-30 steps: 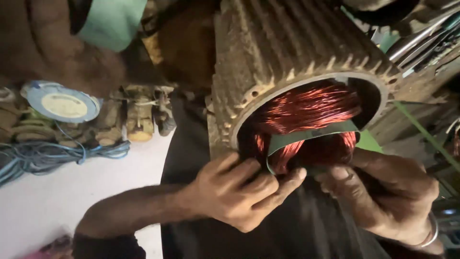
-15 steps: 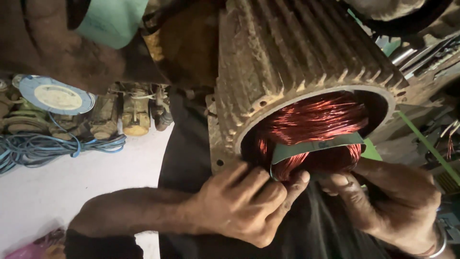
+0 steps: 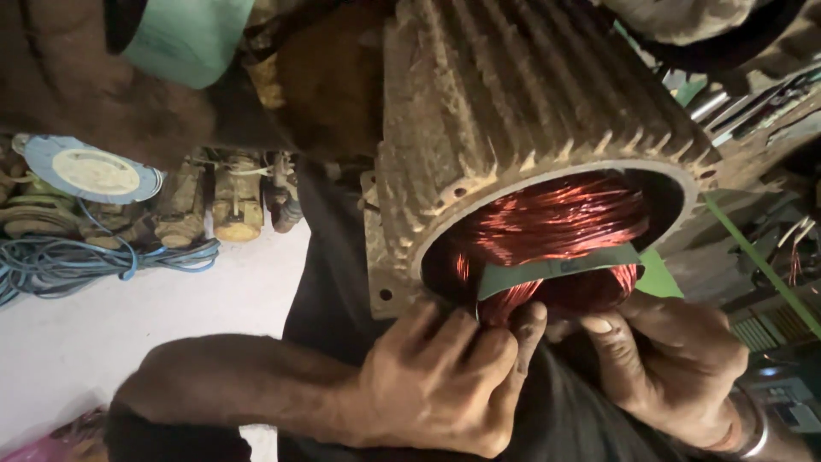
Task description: The person cuts green insulating tape with scissors and inserts the pieces into the slots of a motor stator containing copper windings. They then cut and insert white insulating tape into the same stator, pressing the tape into place with their fingers.
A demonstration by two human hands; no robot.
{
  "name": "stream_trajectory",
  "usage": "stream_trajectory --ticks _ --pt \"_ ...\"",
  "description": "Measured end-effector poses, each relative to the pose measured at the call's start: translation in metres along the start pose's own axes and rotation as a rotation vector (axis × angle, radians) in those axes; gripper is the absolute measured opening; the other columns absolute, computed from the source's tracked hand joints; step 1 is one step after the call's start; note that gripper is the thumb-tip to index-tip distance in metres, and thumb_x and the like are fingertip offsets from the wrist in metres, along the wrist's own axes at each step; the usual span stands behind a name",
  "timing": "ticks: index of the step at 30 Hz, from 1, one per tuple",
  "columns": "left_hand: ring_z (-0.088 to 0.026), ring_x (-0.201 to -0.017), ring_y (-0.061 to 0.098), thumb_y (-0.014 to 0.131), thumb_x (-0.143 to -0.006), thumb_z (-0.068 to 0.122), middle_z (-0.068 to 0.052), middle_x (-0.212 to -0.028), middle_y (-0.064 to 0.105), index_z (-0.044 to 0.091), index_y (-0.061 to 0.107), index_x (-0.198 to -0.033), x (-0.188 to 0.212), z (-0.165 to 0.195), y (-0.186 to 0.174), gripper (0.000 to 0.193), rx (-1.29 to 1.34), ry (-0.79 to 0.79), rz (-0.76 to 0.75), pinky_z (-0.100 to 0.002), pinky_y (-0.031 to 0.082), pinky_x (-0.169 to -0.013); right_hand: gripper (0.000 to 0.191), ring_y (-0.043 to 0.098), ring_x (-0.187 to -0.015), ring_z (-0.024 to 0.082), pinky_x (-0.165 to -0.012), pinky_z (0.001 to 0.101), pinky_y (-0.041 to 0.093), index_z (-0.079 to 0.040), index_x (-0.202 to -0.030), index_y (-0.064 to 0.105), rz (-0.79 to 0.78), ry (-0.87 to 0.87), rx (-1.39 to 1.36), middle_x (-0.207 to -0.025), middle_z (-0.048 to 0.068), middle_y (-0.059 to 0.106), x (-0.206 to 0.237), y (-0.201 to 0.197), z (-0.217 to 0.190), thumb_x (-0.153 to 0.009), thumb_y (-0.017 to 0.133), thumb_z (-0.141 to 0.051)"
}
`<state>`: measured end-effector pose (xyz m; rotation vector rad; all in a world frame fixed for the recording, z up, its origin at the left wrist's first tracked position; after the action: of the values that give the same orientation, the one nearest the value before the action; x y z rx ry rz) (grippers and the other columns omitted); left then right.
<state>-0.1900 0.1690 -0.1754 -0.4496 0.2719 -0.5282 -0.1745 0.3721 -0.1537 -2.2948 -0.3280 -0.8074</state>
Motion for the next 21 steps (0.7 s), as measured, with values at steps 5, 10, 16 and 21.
stream_trajectory --ticks 5,10,16,21 --pt "-0.016 -0.079 0.057 0.074 -0.085 0.02 0.0 -0.087 0.057 0.001 0.078 -0.114 0.001 0.003 -0.002 0.035 -0.123 -0.033 0.044 -0.031 0.048 -0.062 0.018 0.072 -0.063 0.009 -0.06 0.0214 0.056 0.002 -0.104 0.076 -0.072 0.036 -0.07 -0.077 0.005 0.079 -0.009 -0.001 0.01 -0.091 0.075 -0.011" --pt "-0.013 -0.077 0.054 0.072 -0.087 0.024 0.004 -0.08 0.047 0.005 0.081 -0.116 0.006 0.004 -0.005 0.036 -0.179 0.084 0.098 -0.028 0.048 -0.061 0.023 0.072 -0.063 0.012 -0.059 0.0229 0.054 0.006 -0.098 0.074 0.102 -0.081 0.045 -0.083 0.012 0.076 -0.004 -0.011 0.011 -0.083 0.08 -0.011" --pt "-0.01 -0.076 0.055 0.078 -0.097 0.011 0.004 -0.08 0.05 0.001 0.08 -0.108 0.011 0.007 -0.006 0.015 -0.138 0.158 0.163 -0.024 0.042 -0.06 0.019 0.072 -0.065 0.014 -0.052 0.0203 0.051 0.004 -0.092 0.073 0.18 -0.134 0.05 -0.084 0.015 0.075 0.009 -0.01 0.009 -0.085 0.084 -0.01" --pt "-0.011 -0.075 0.058 0.073 -0.097 0.012 0.0 -0.084 0.058 0.004 0.073 -0.092 0.004 0.011 -0.001 0.009 -0.157 0.038 0.13 -0.027 0.047 -0.062 0.02 0.072 -0.064 0.013 -0.054 0.021 0.051 0.004 -0.093 0.072 0.123 -0.19 0.013 -0.082 0.014 0.074 -0.005 -0.012 0.009 -0.087 0.08 -0.013"
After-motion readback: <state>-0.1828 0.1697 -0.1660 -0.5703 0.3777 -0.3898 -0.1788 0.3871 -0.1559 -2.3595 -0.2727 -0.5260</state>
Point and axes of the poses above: each hand's wrist, its own x-axis away from the middle knuckle, its own y-axis out of the palm, z = x × y, the point moved 6 cm from there along -x, towards the middle knuckle
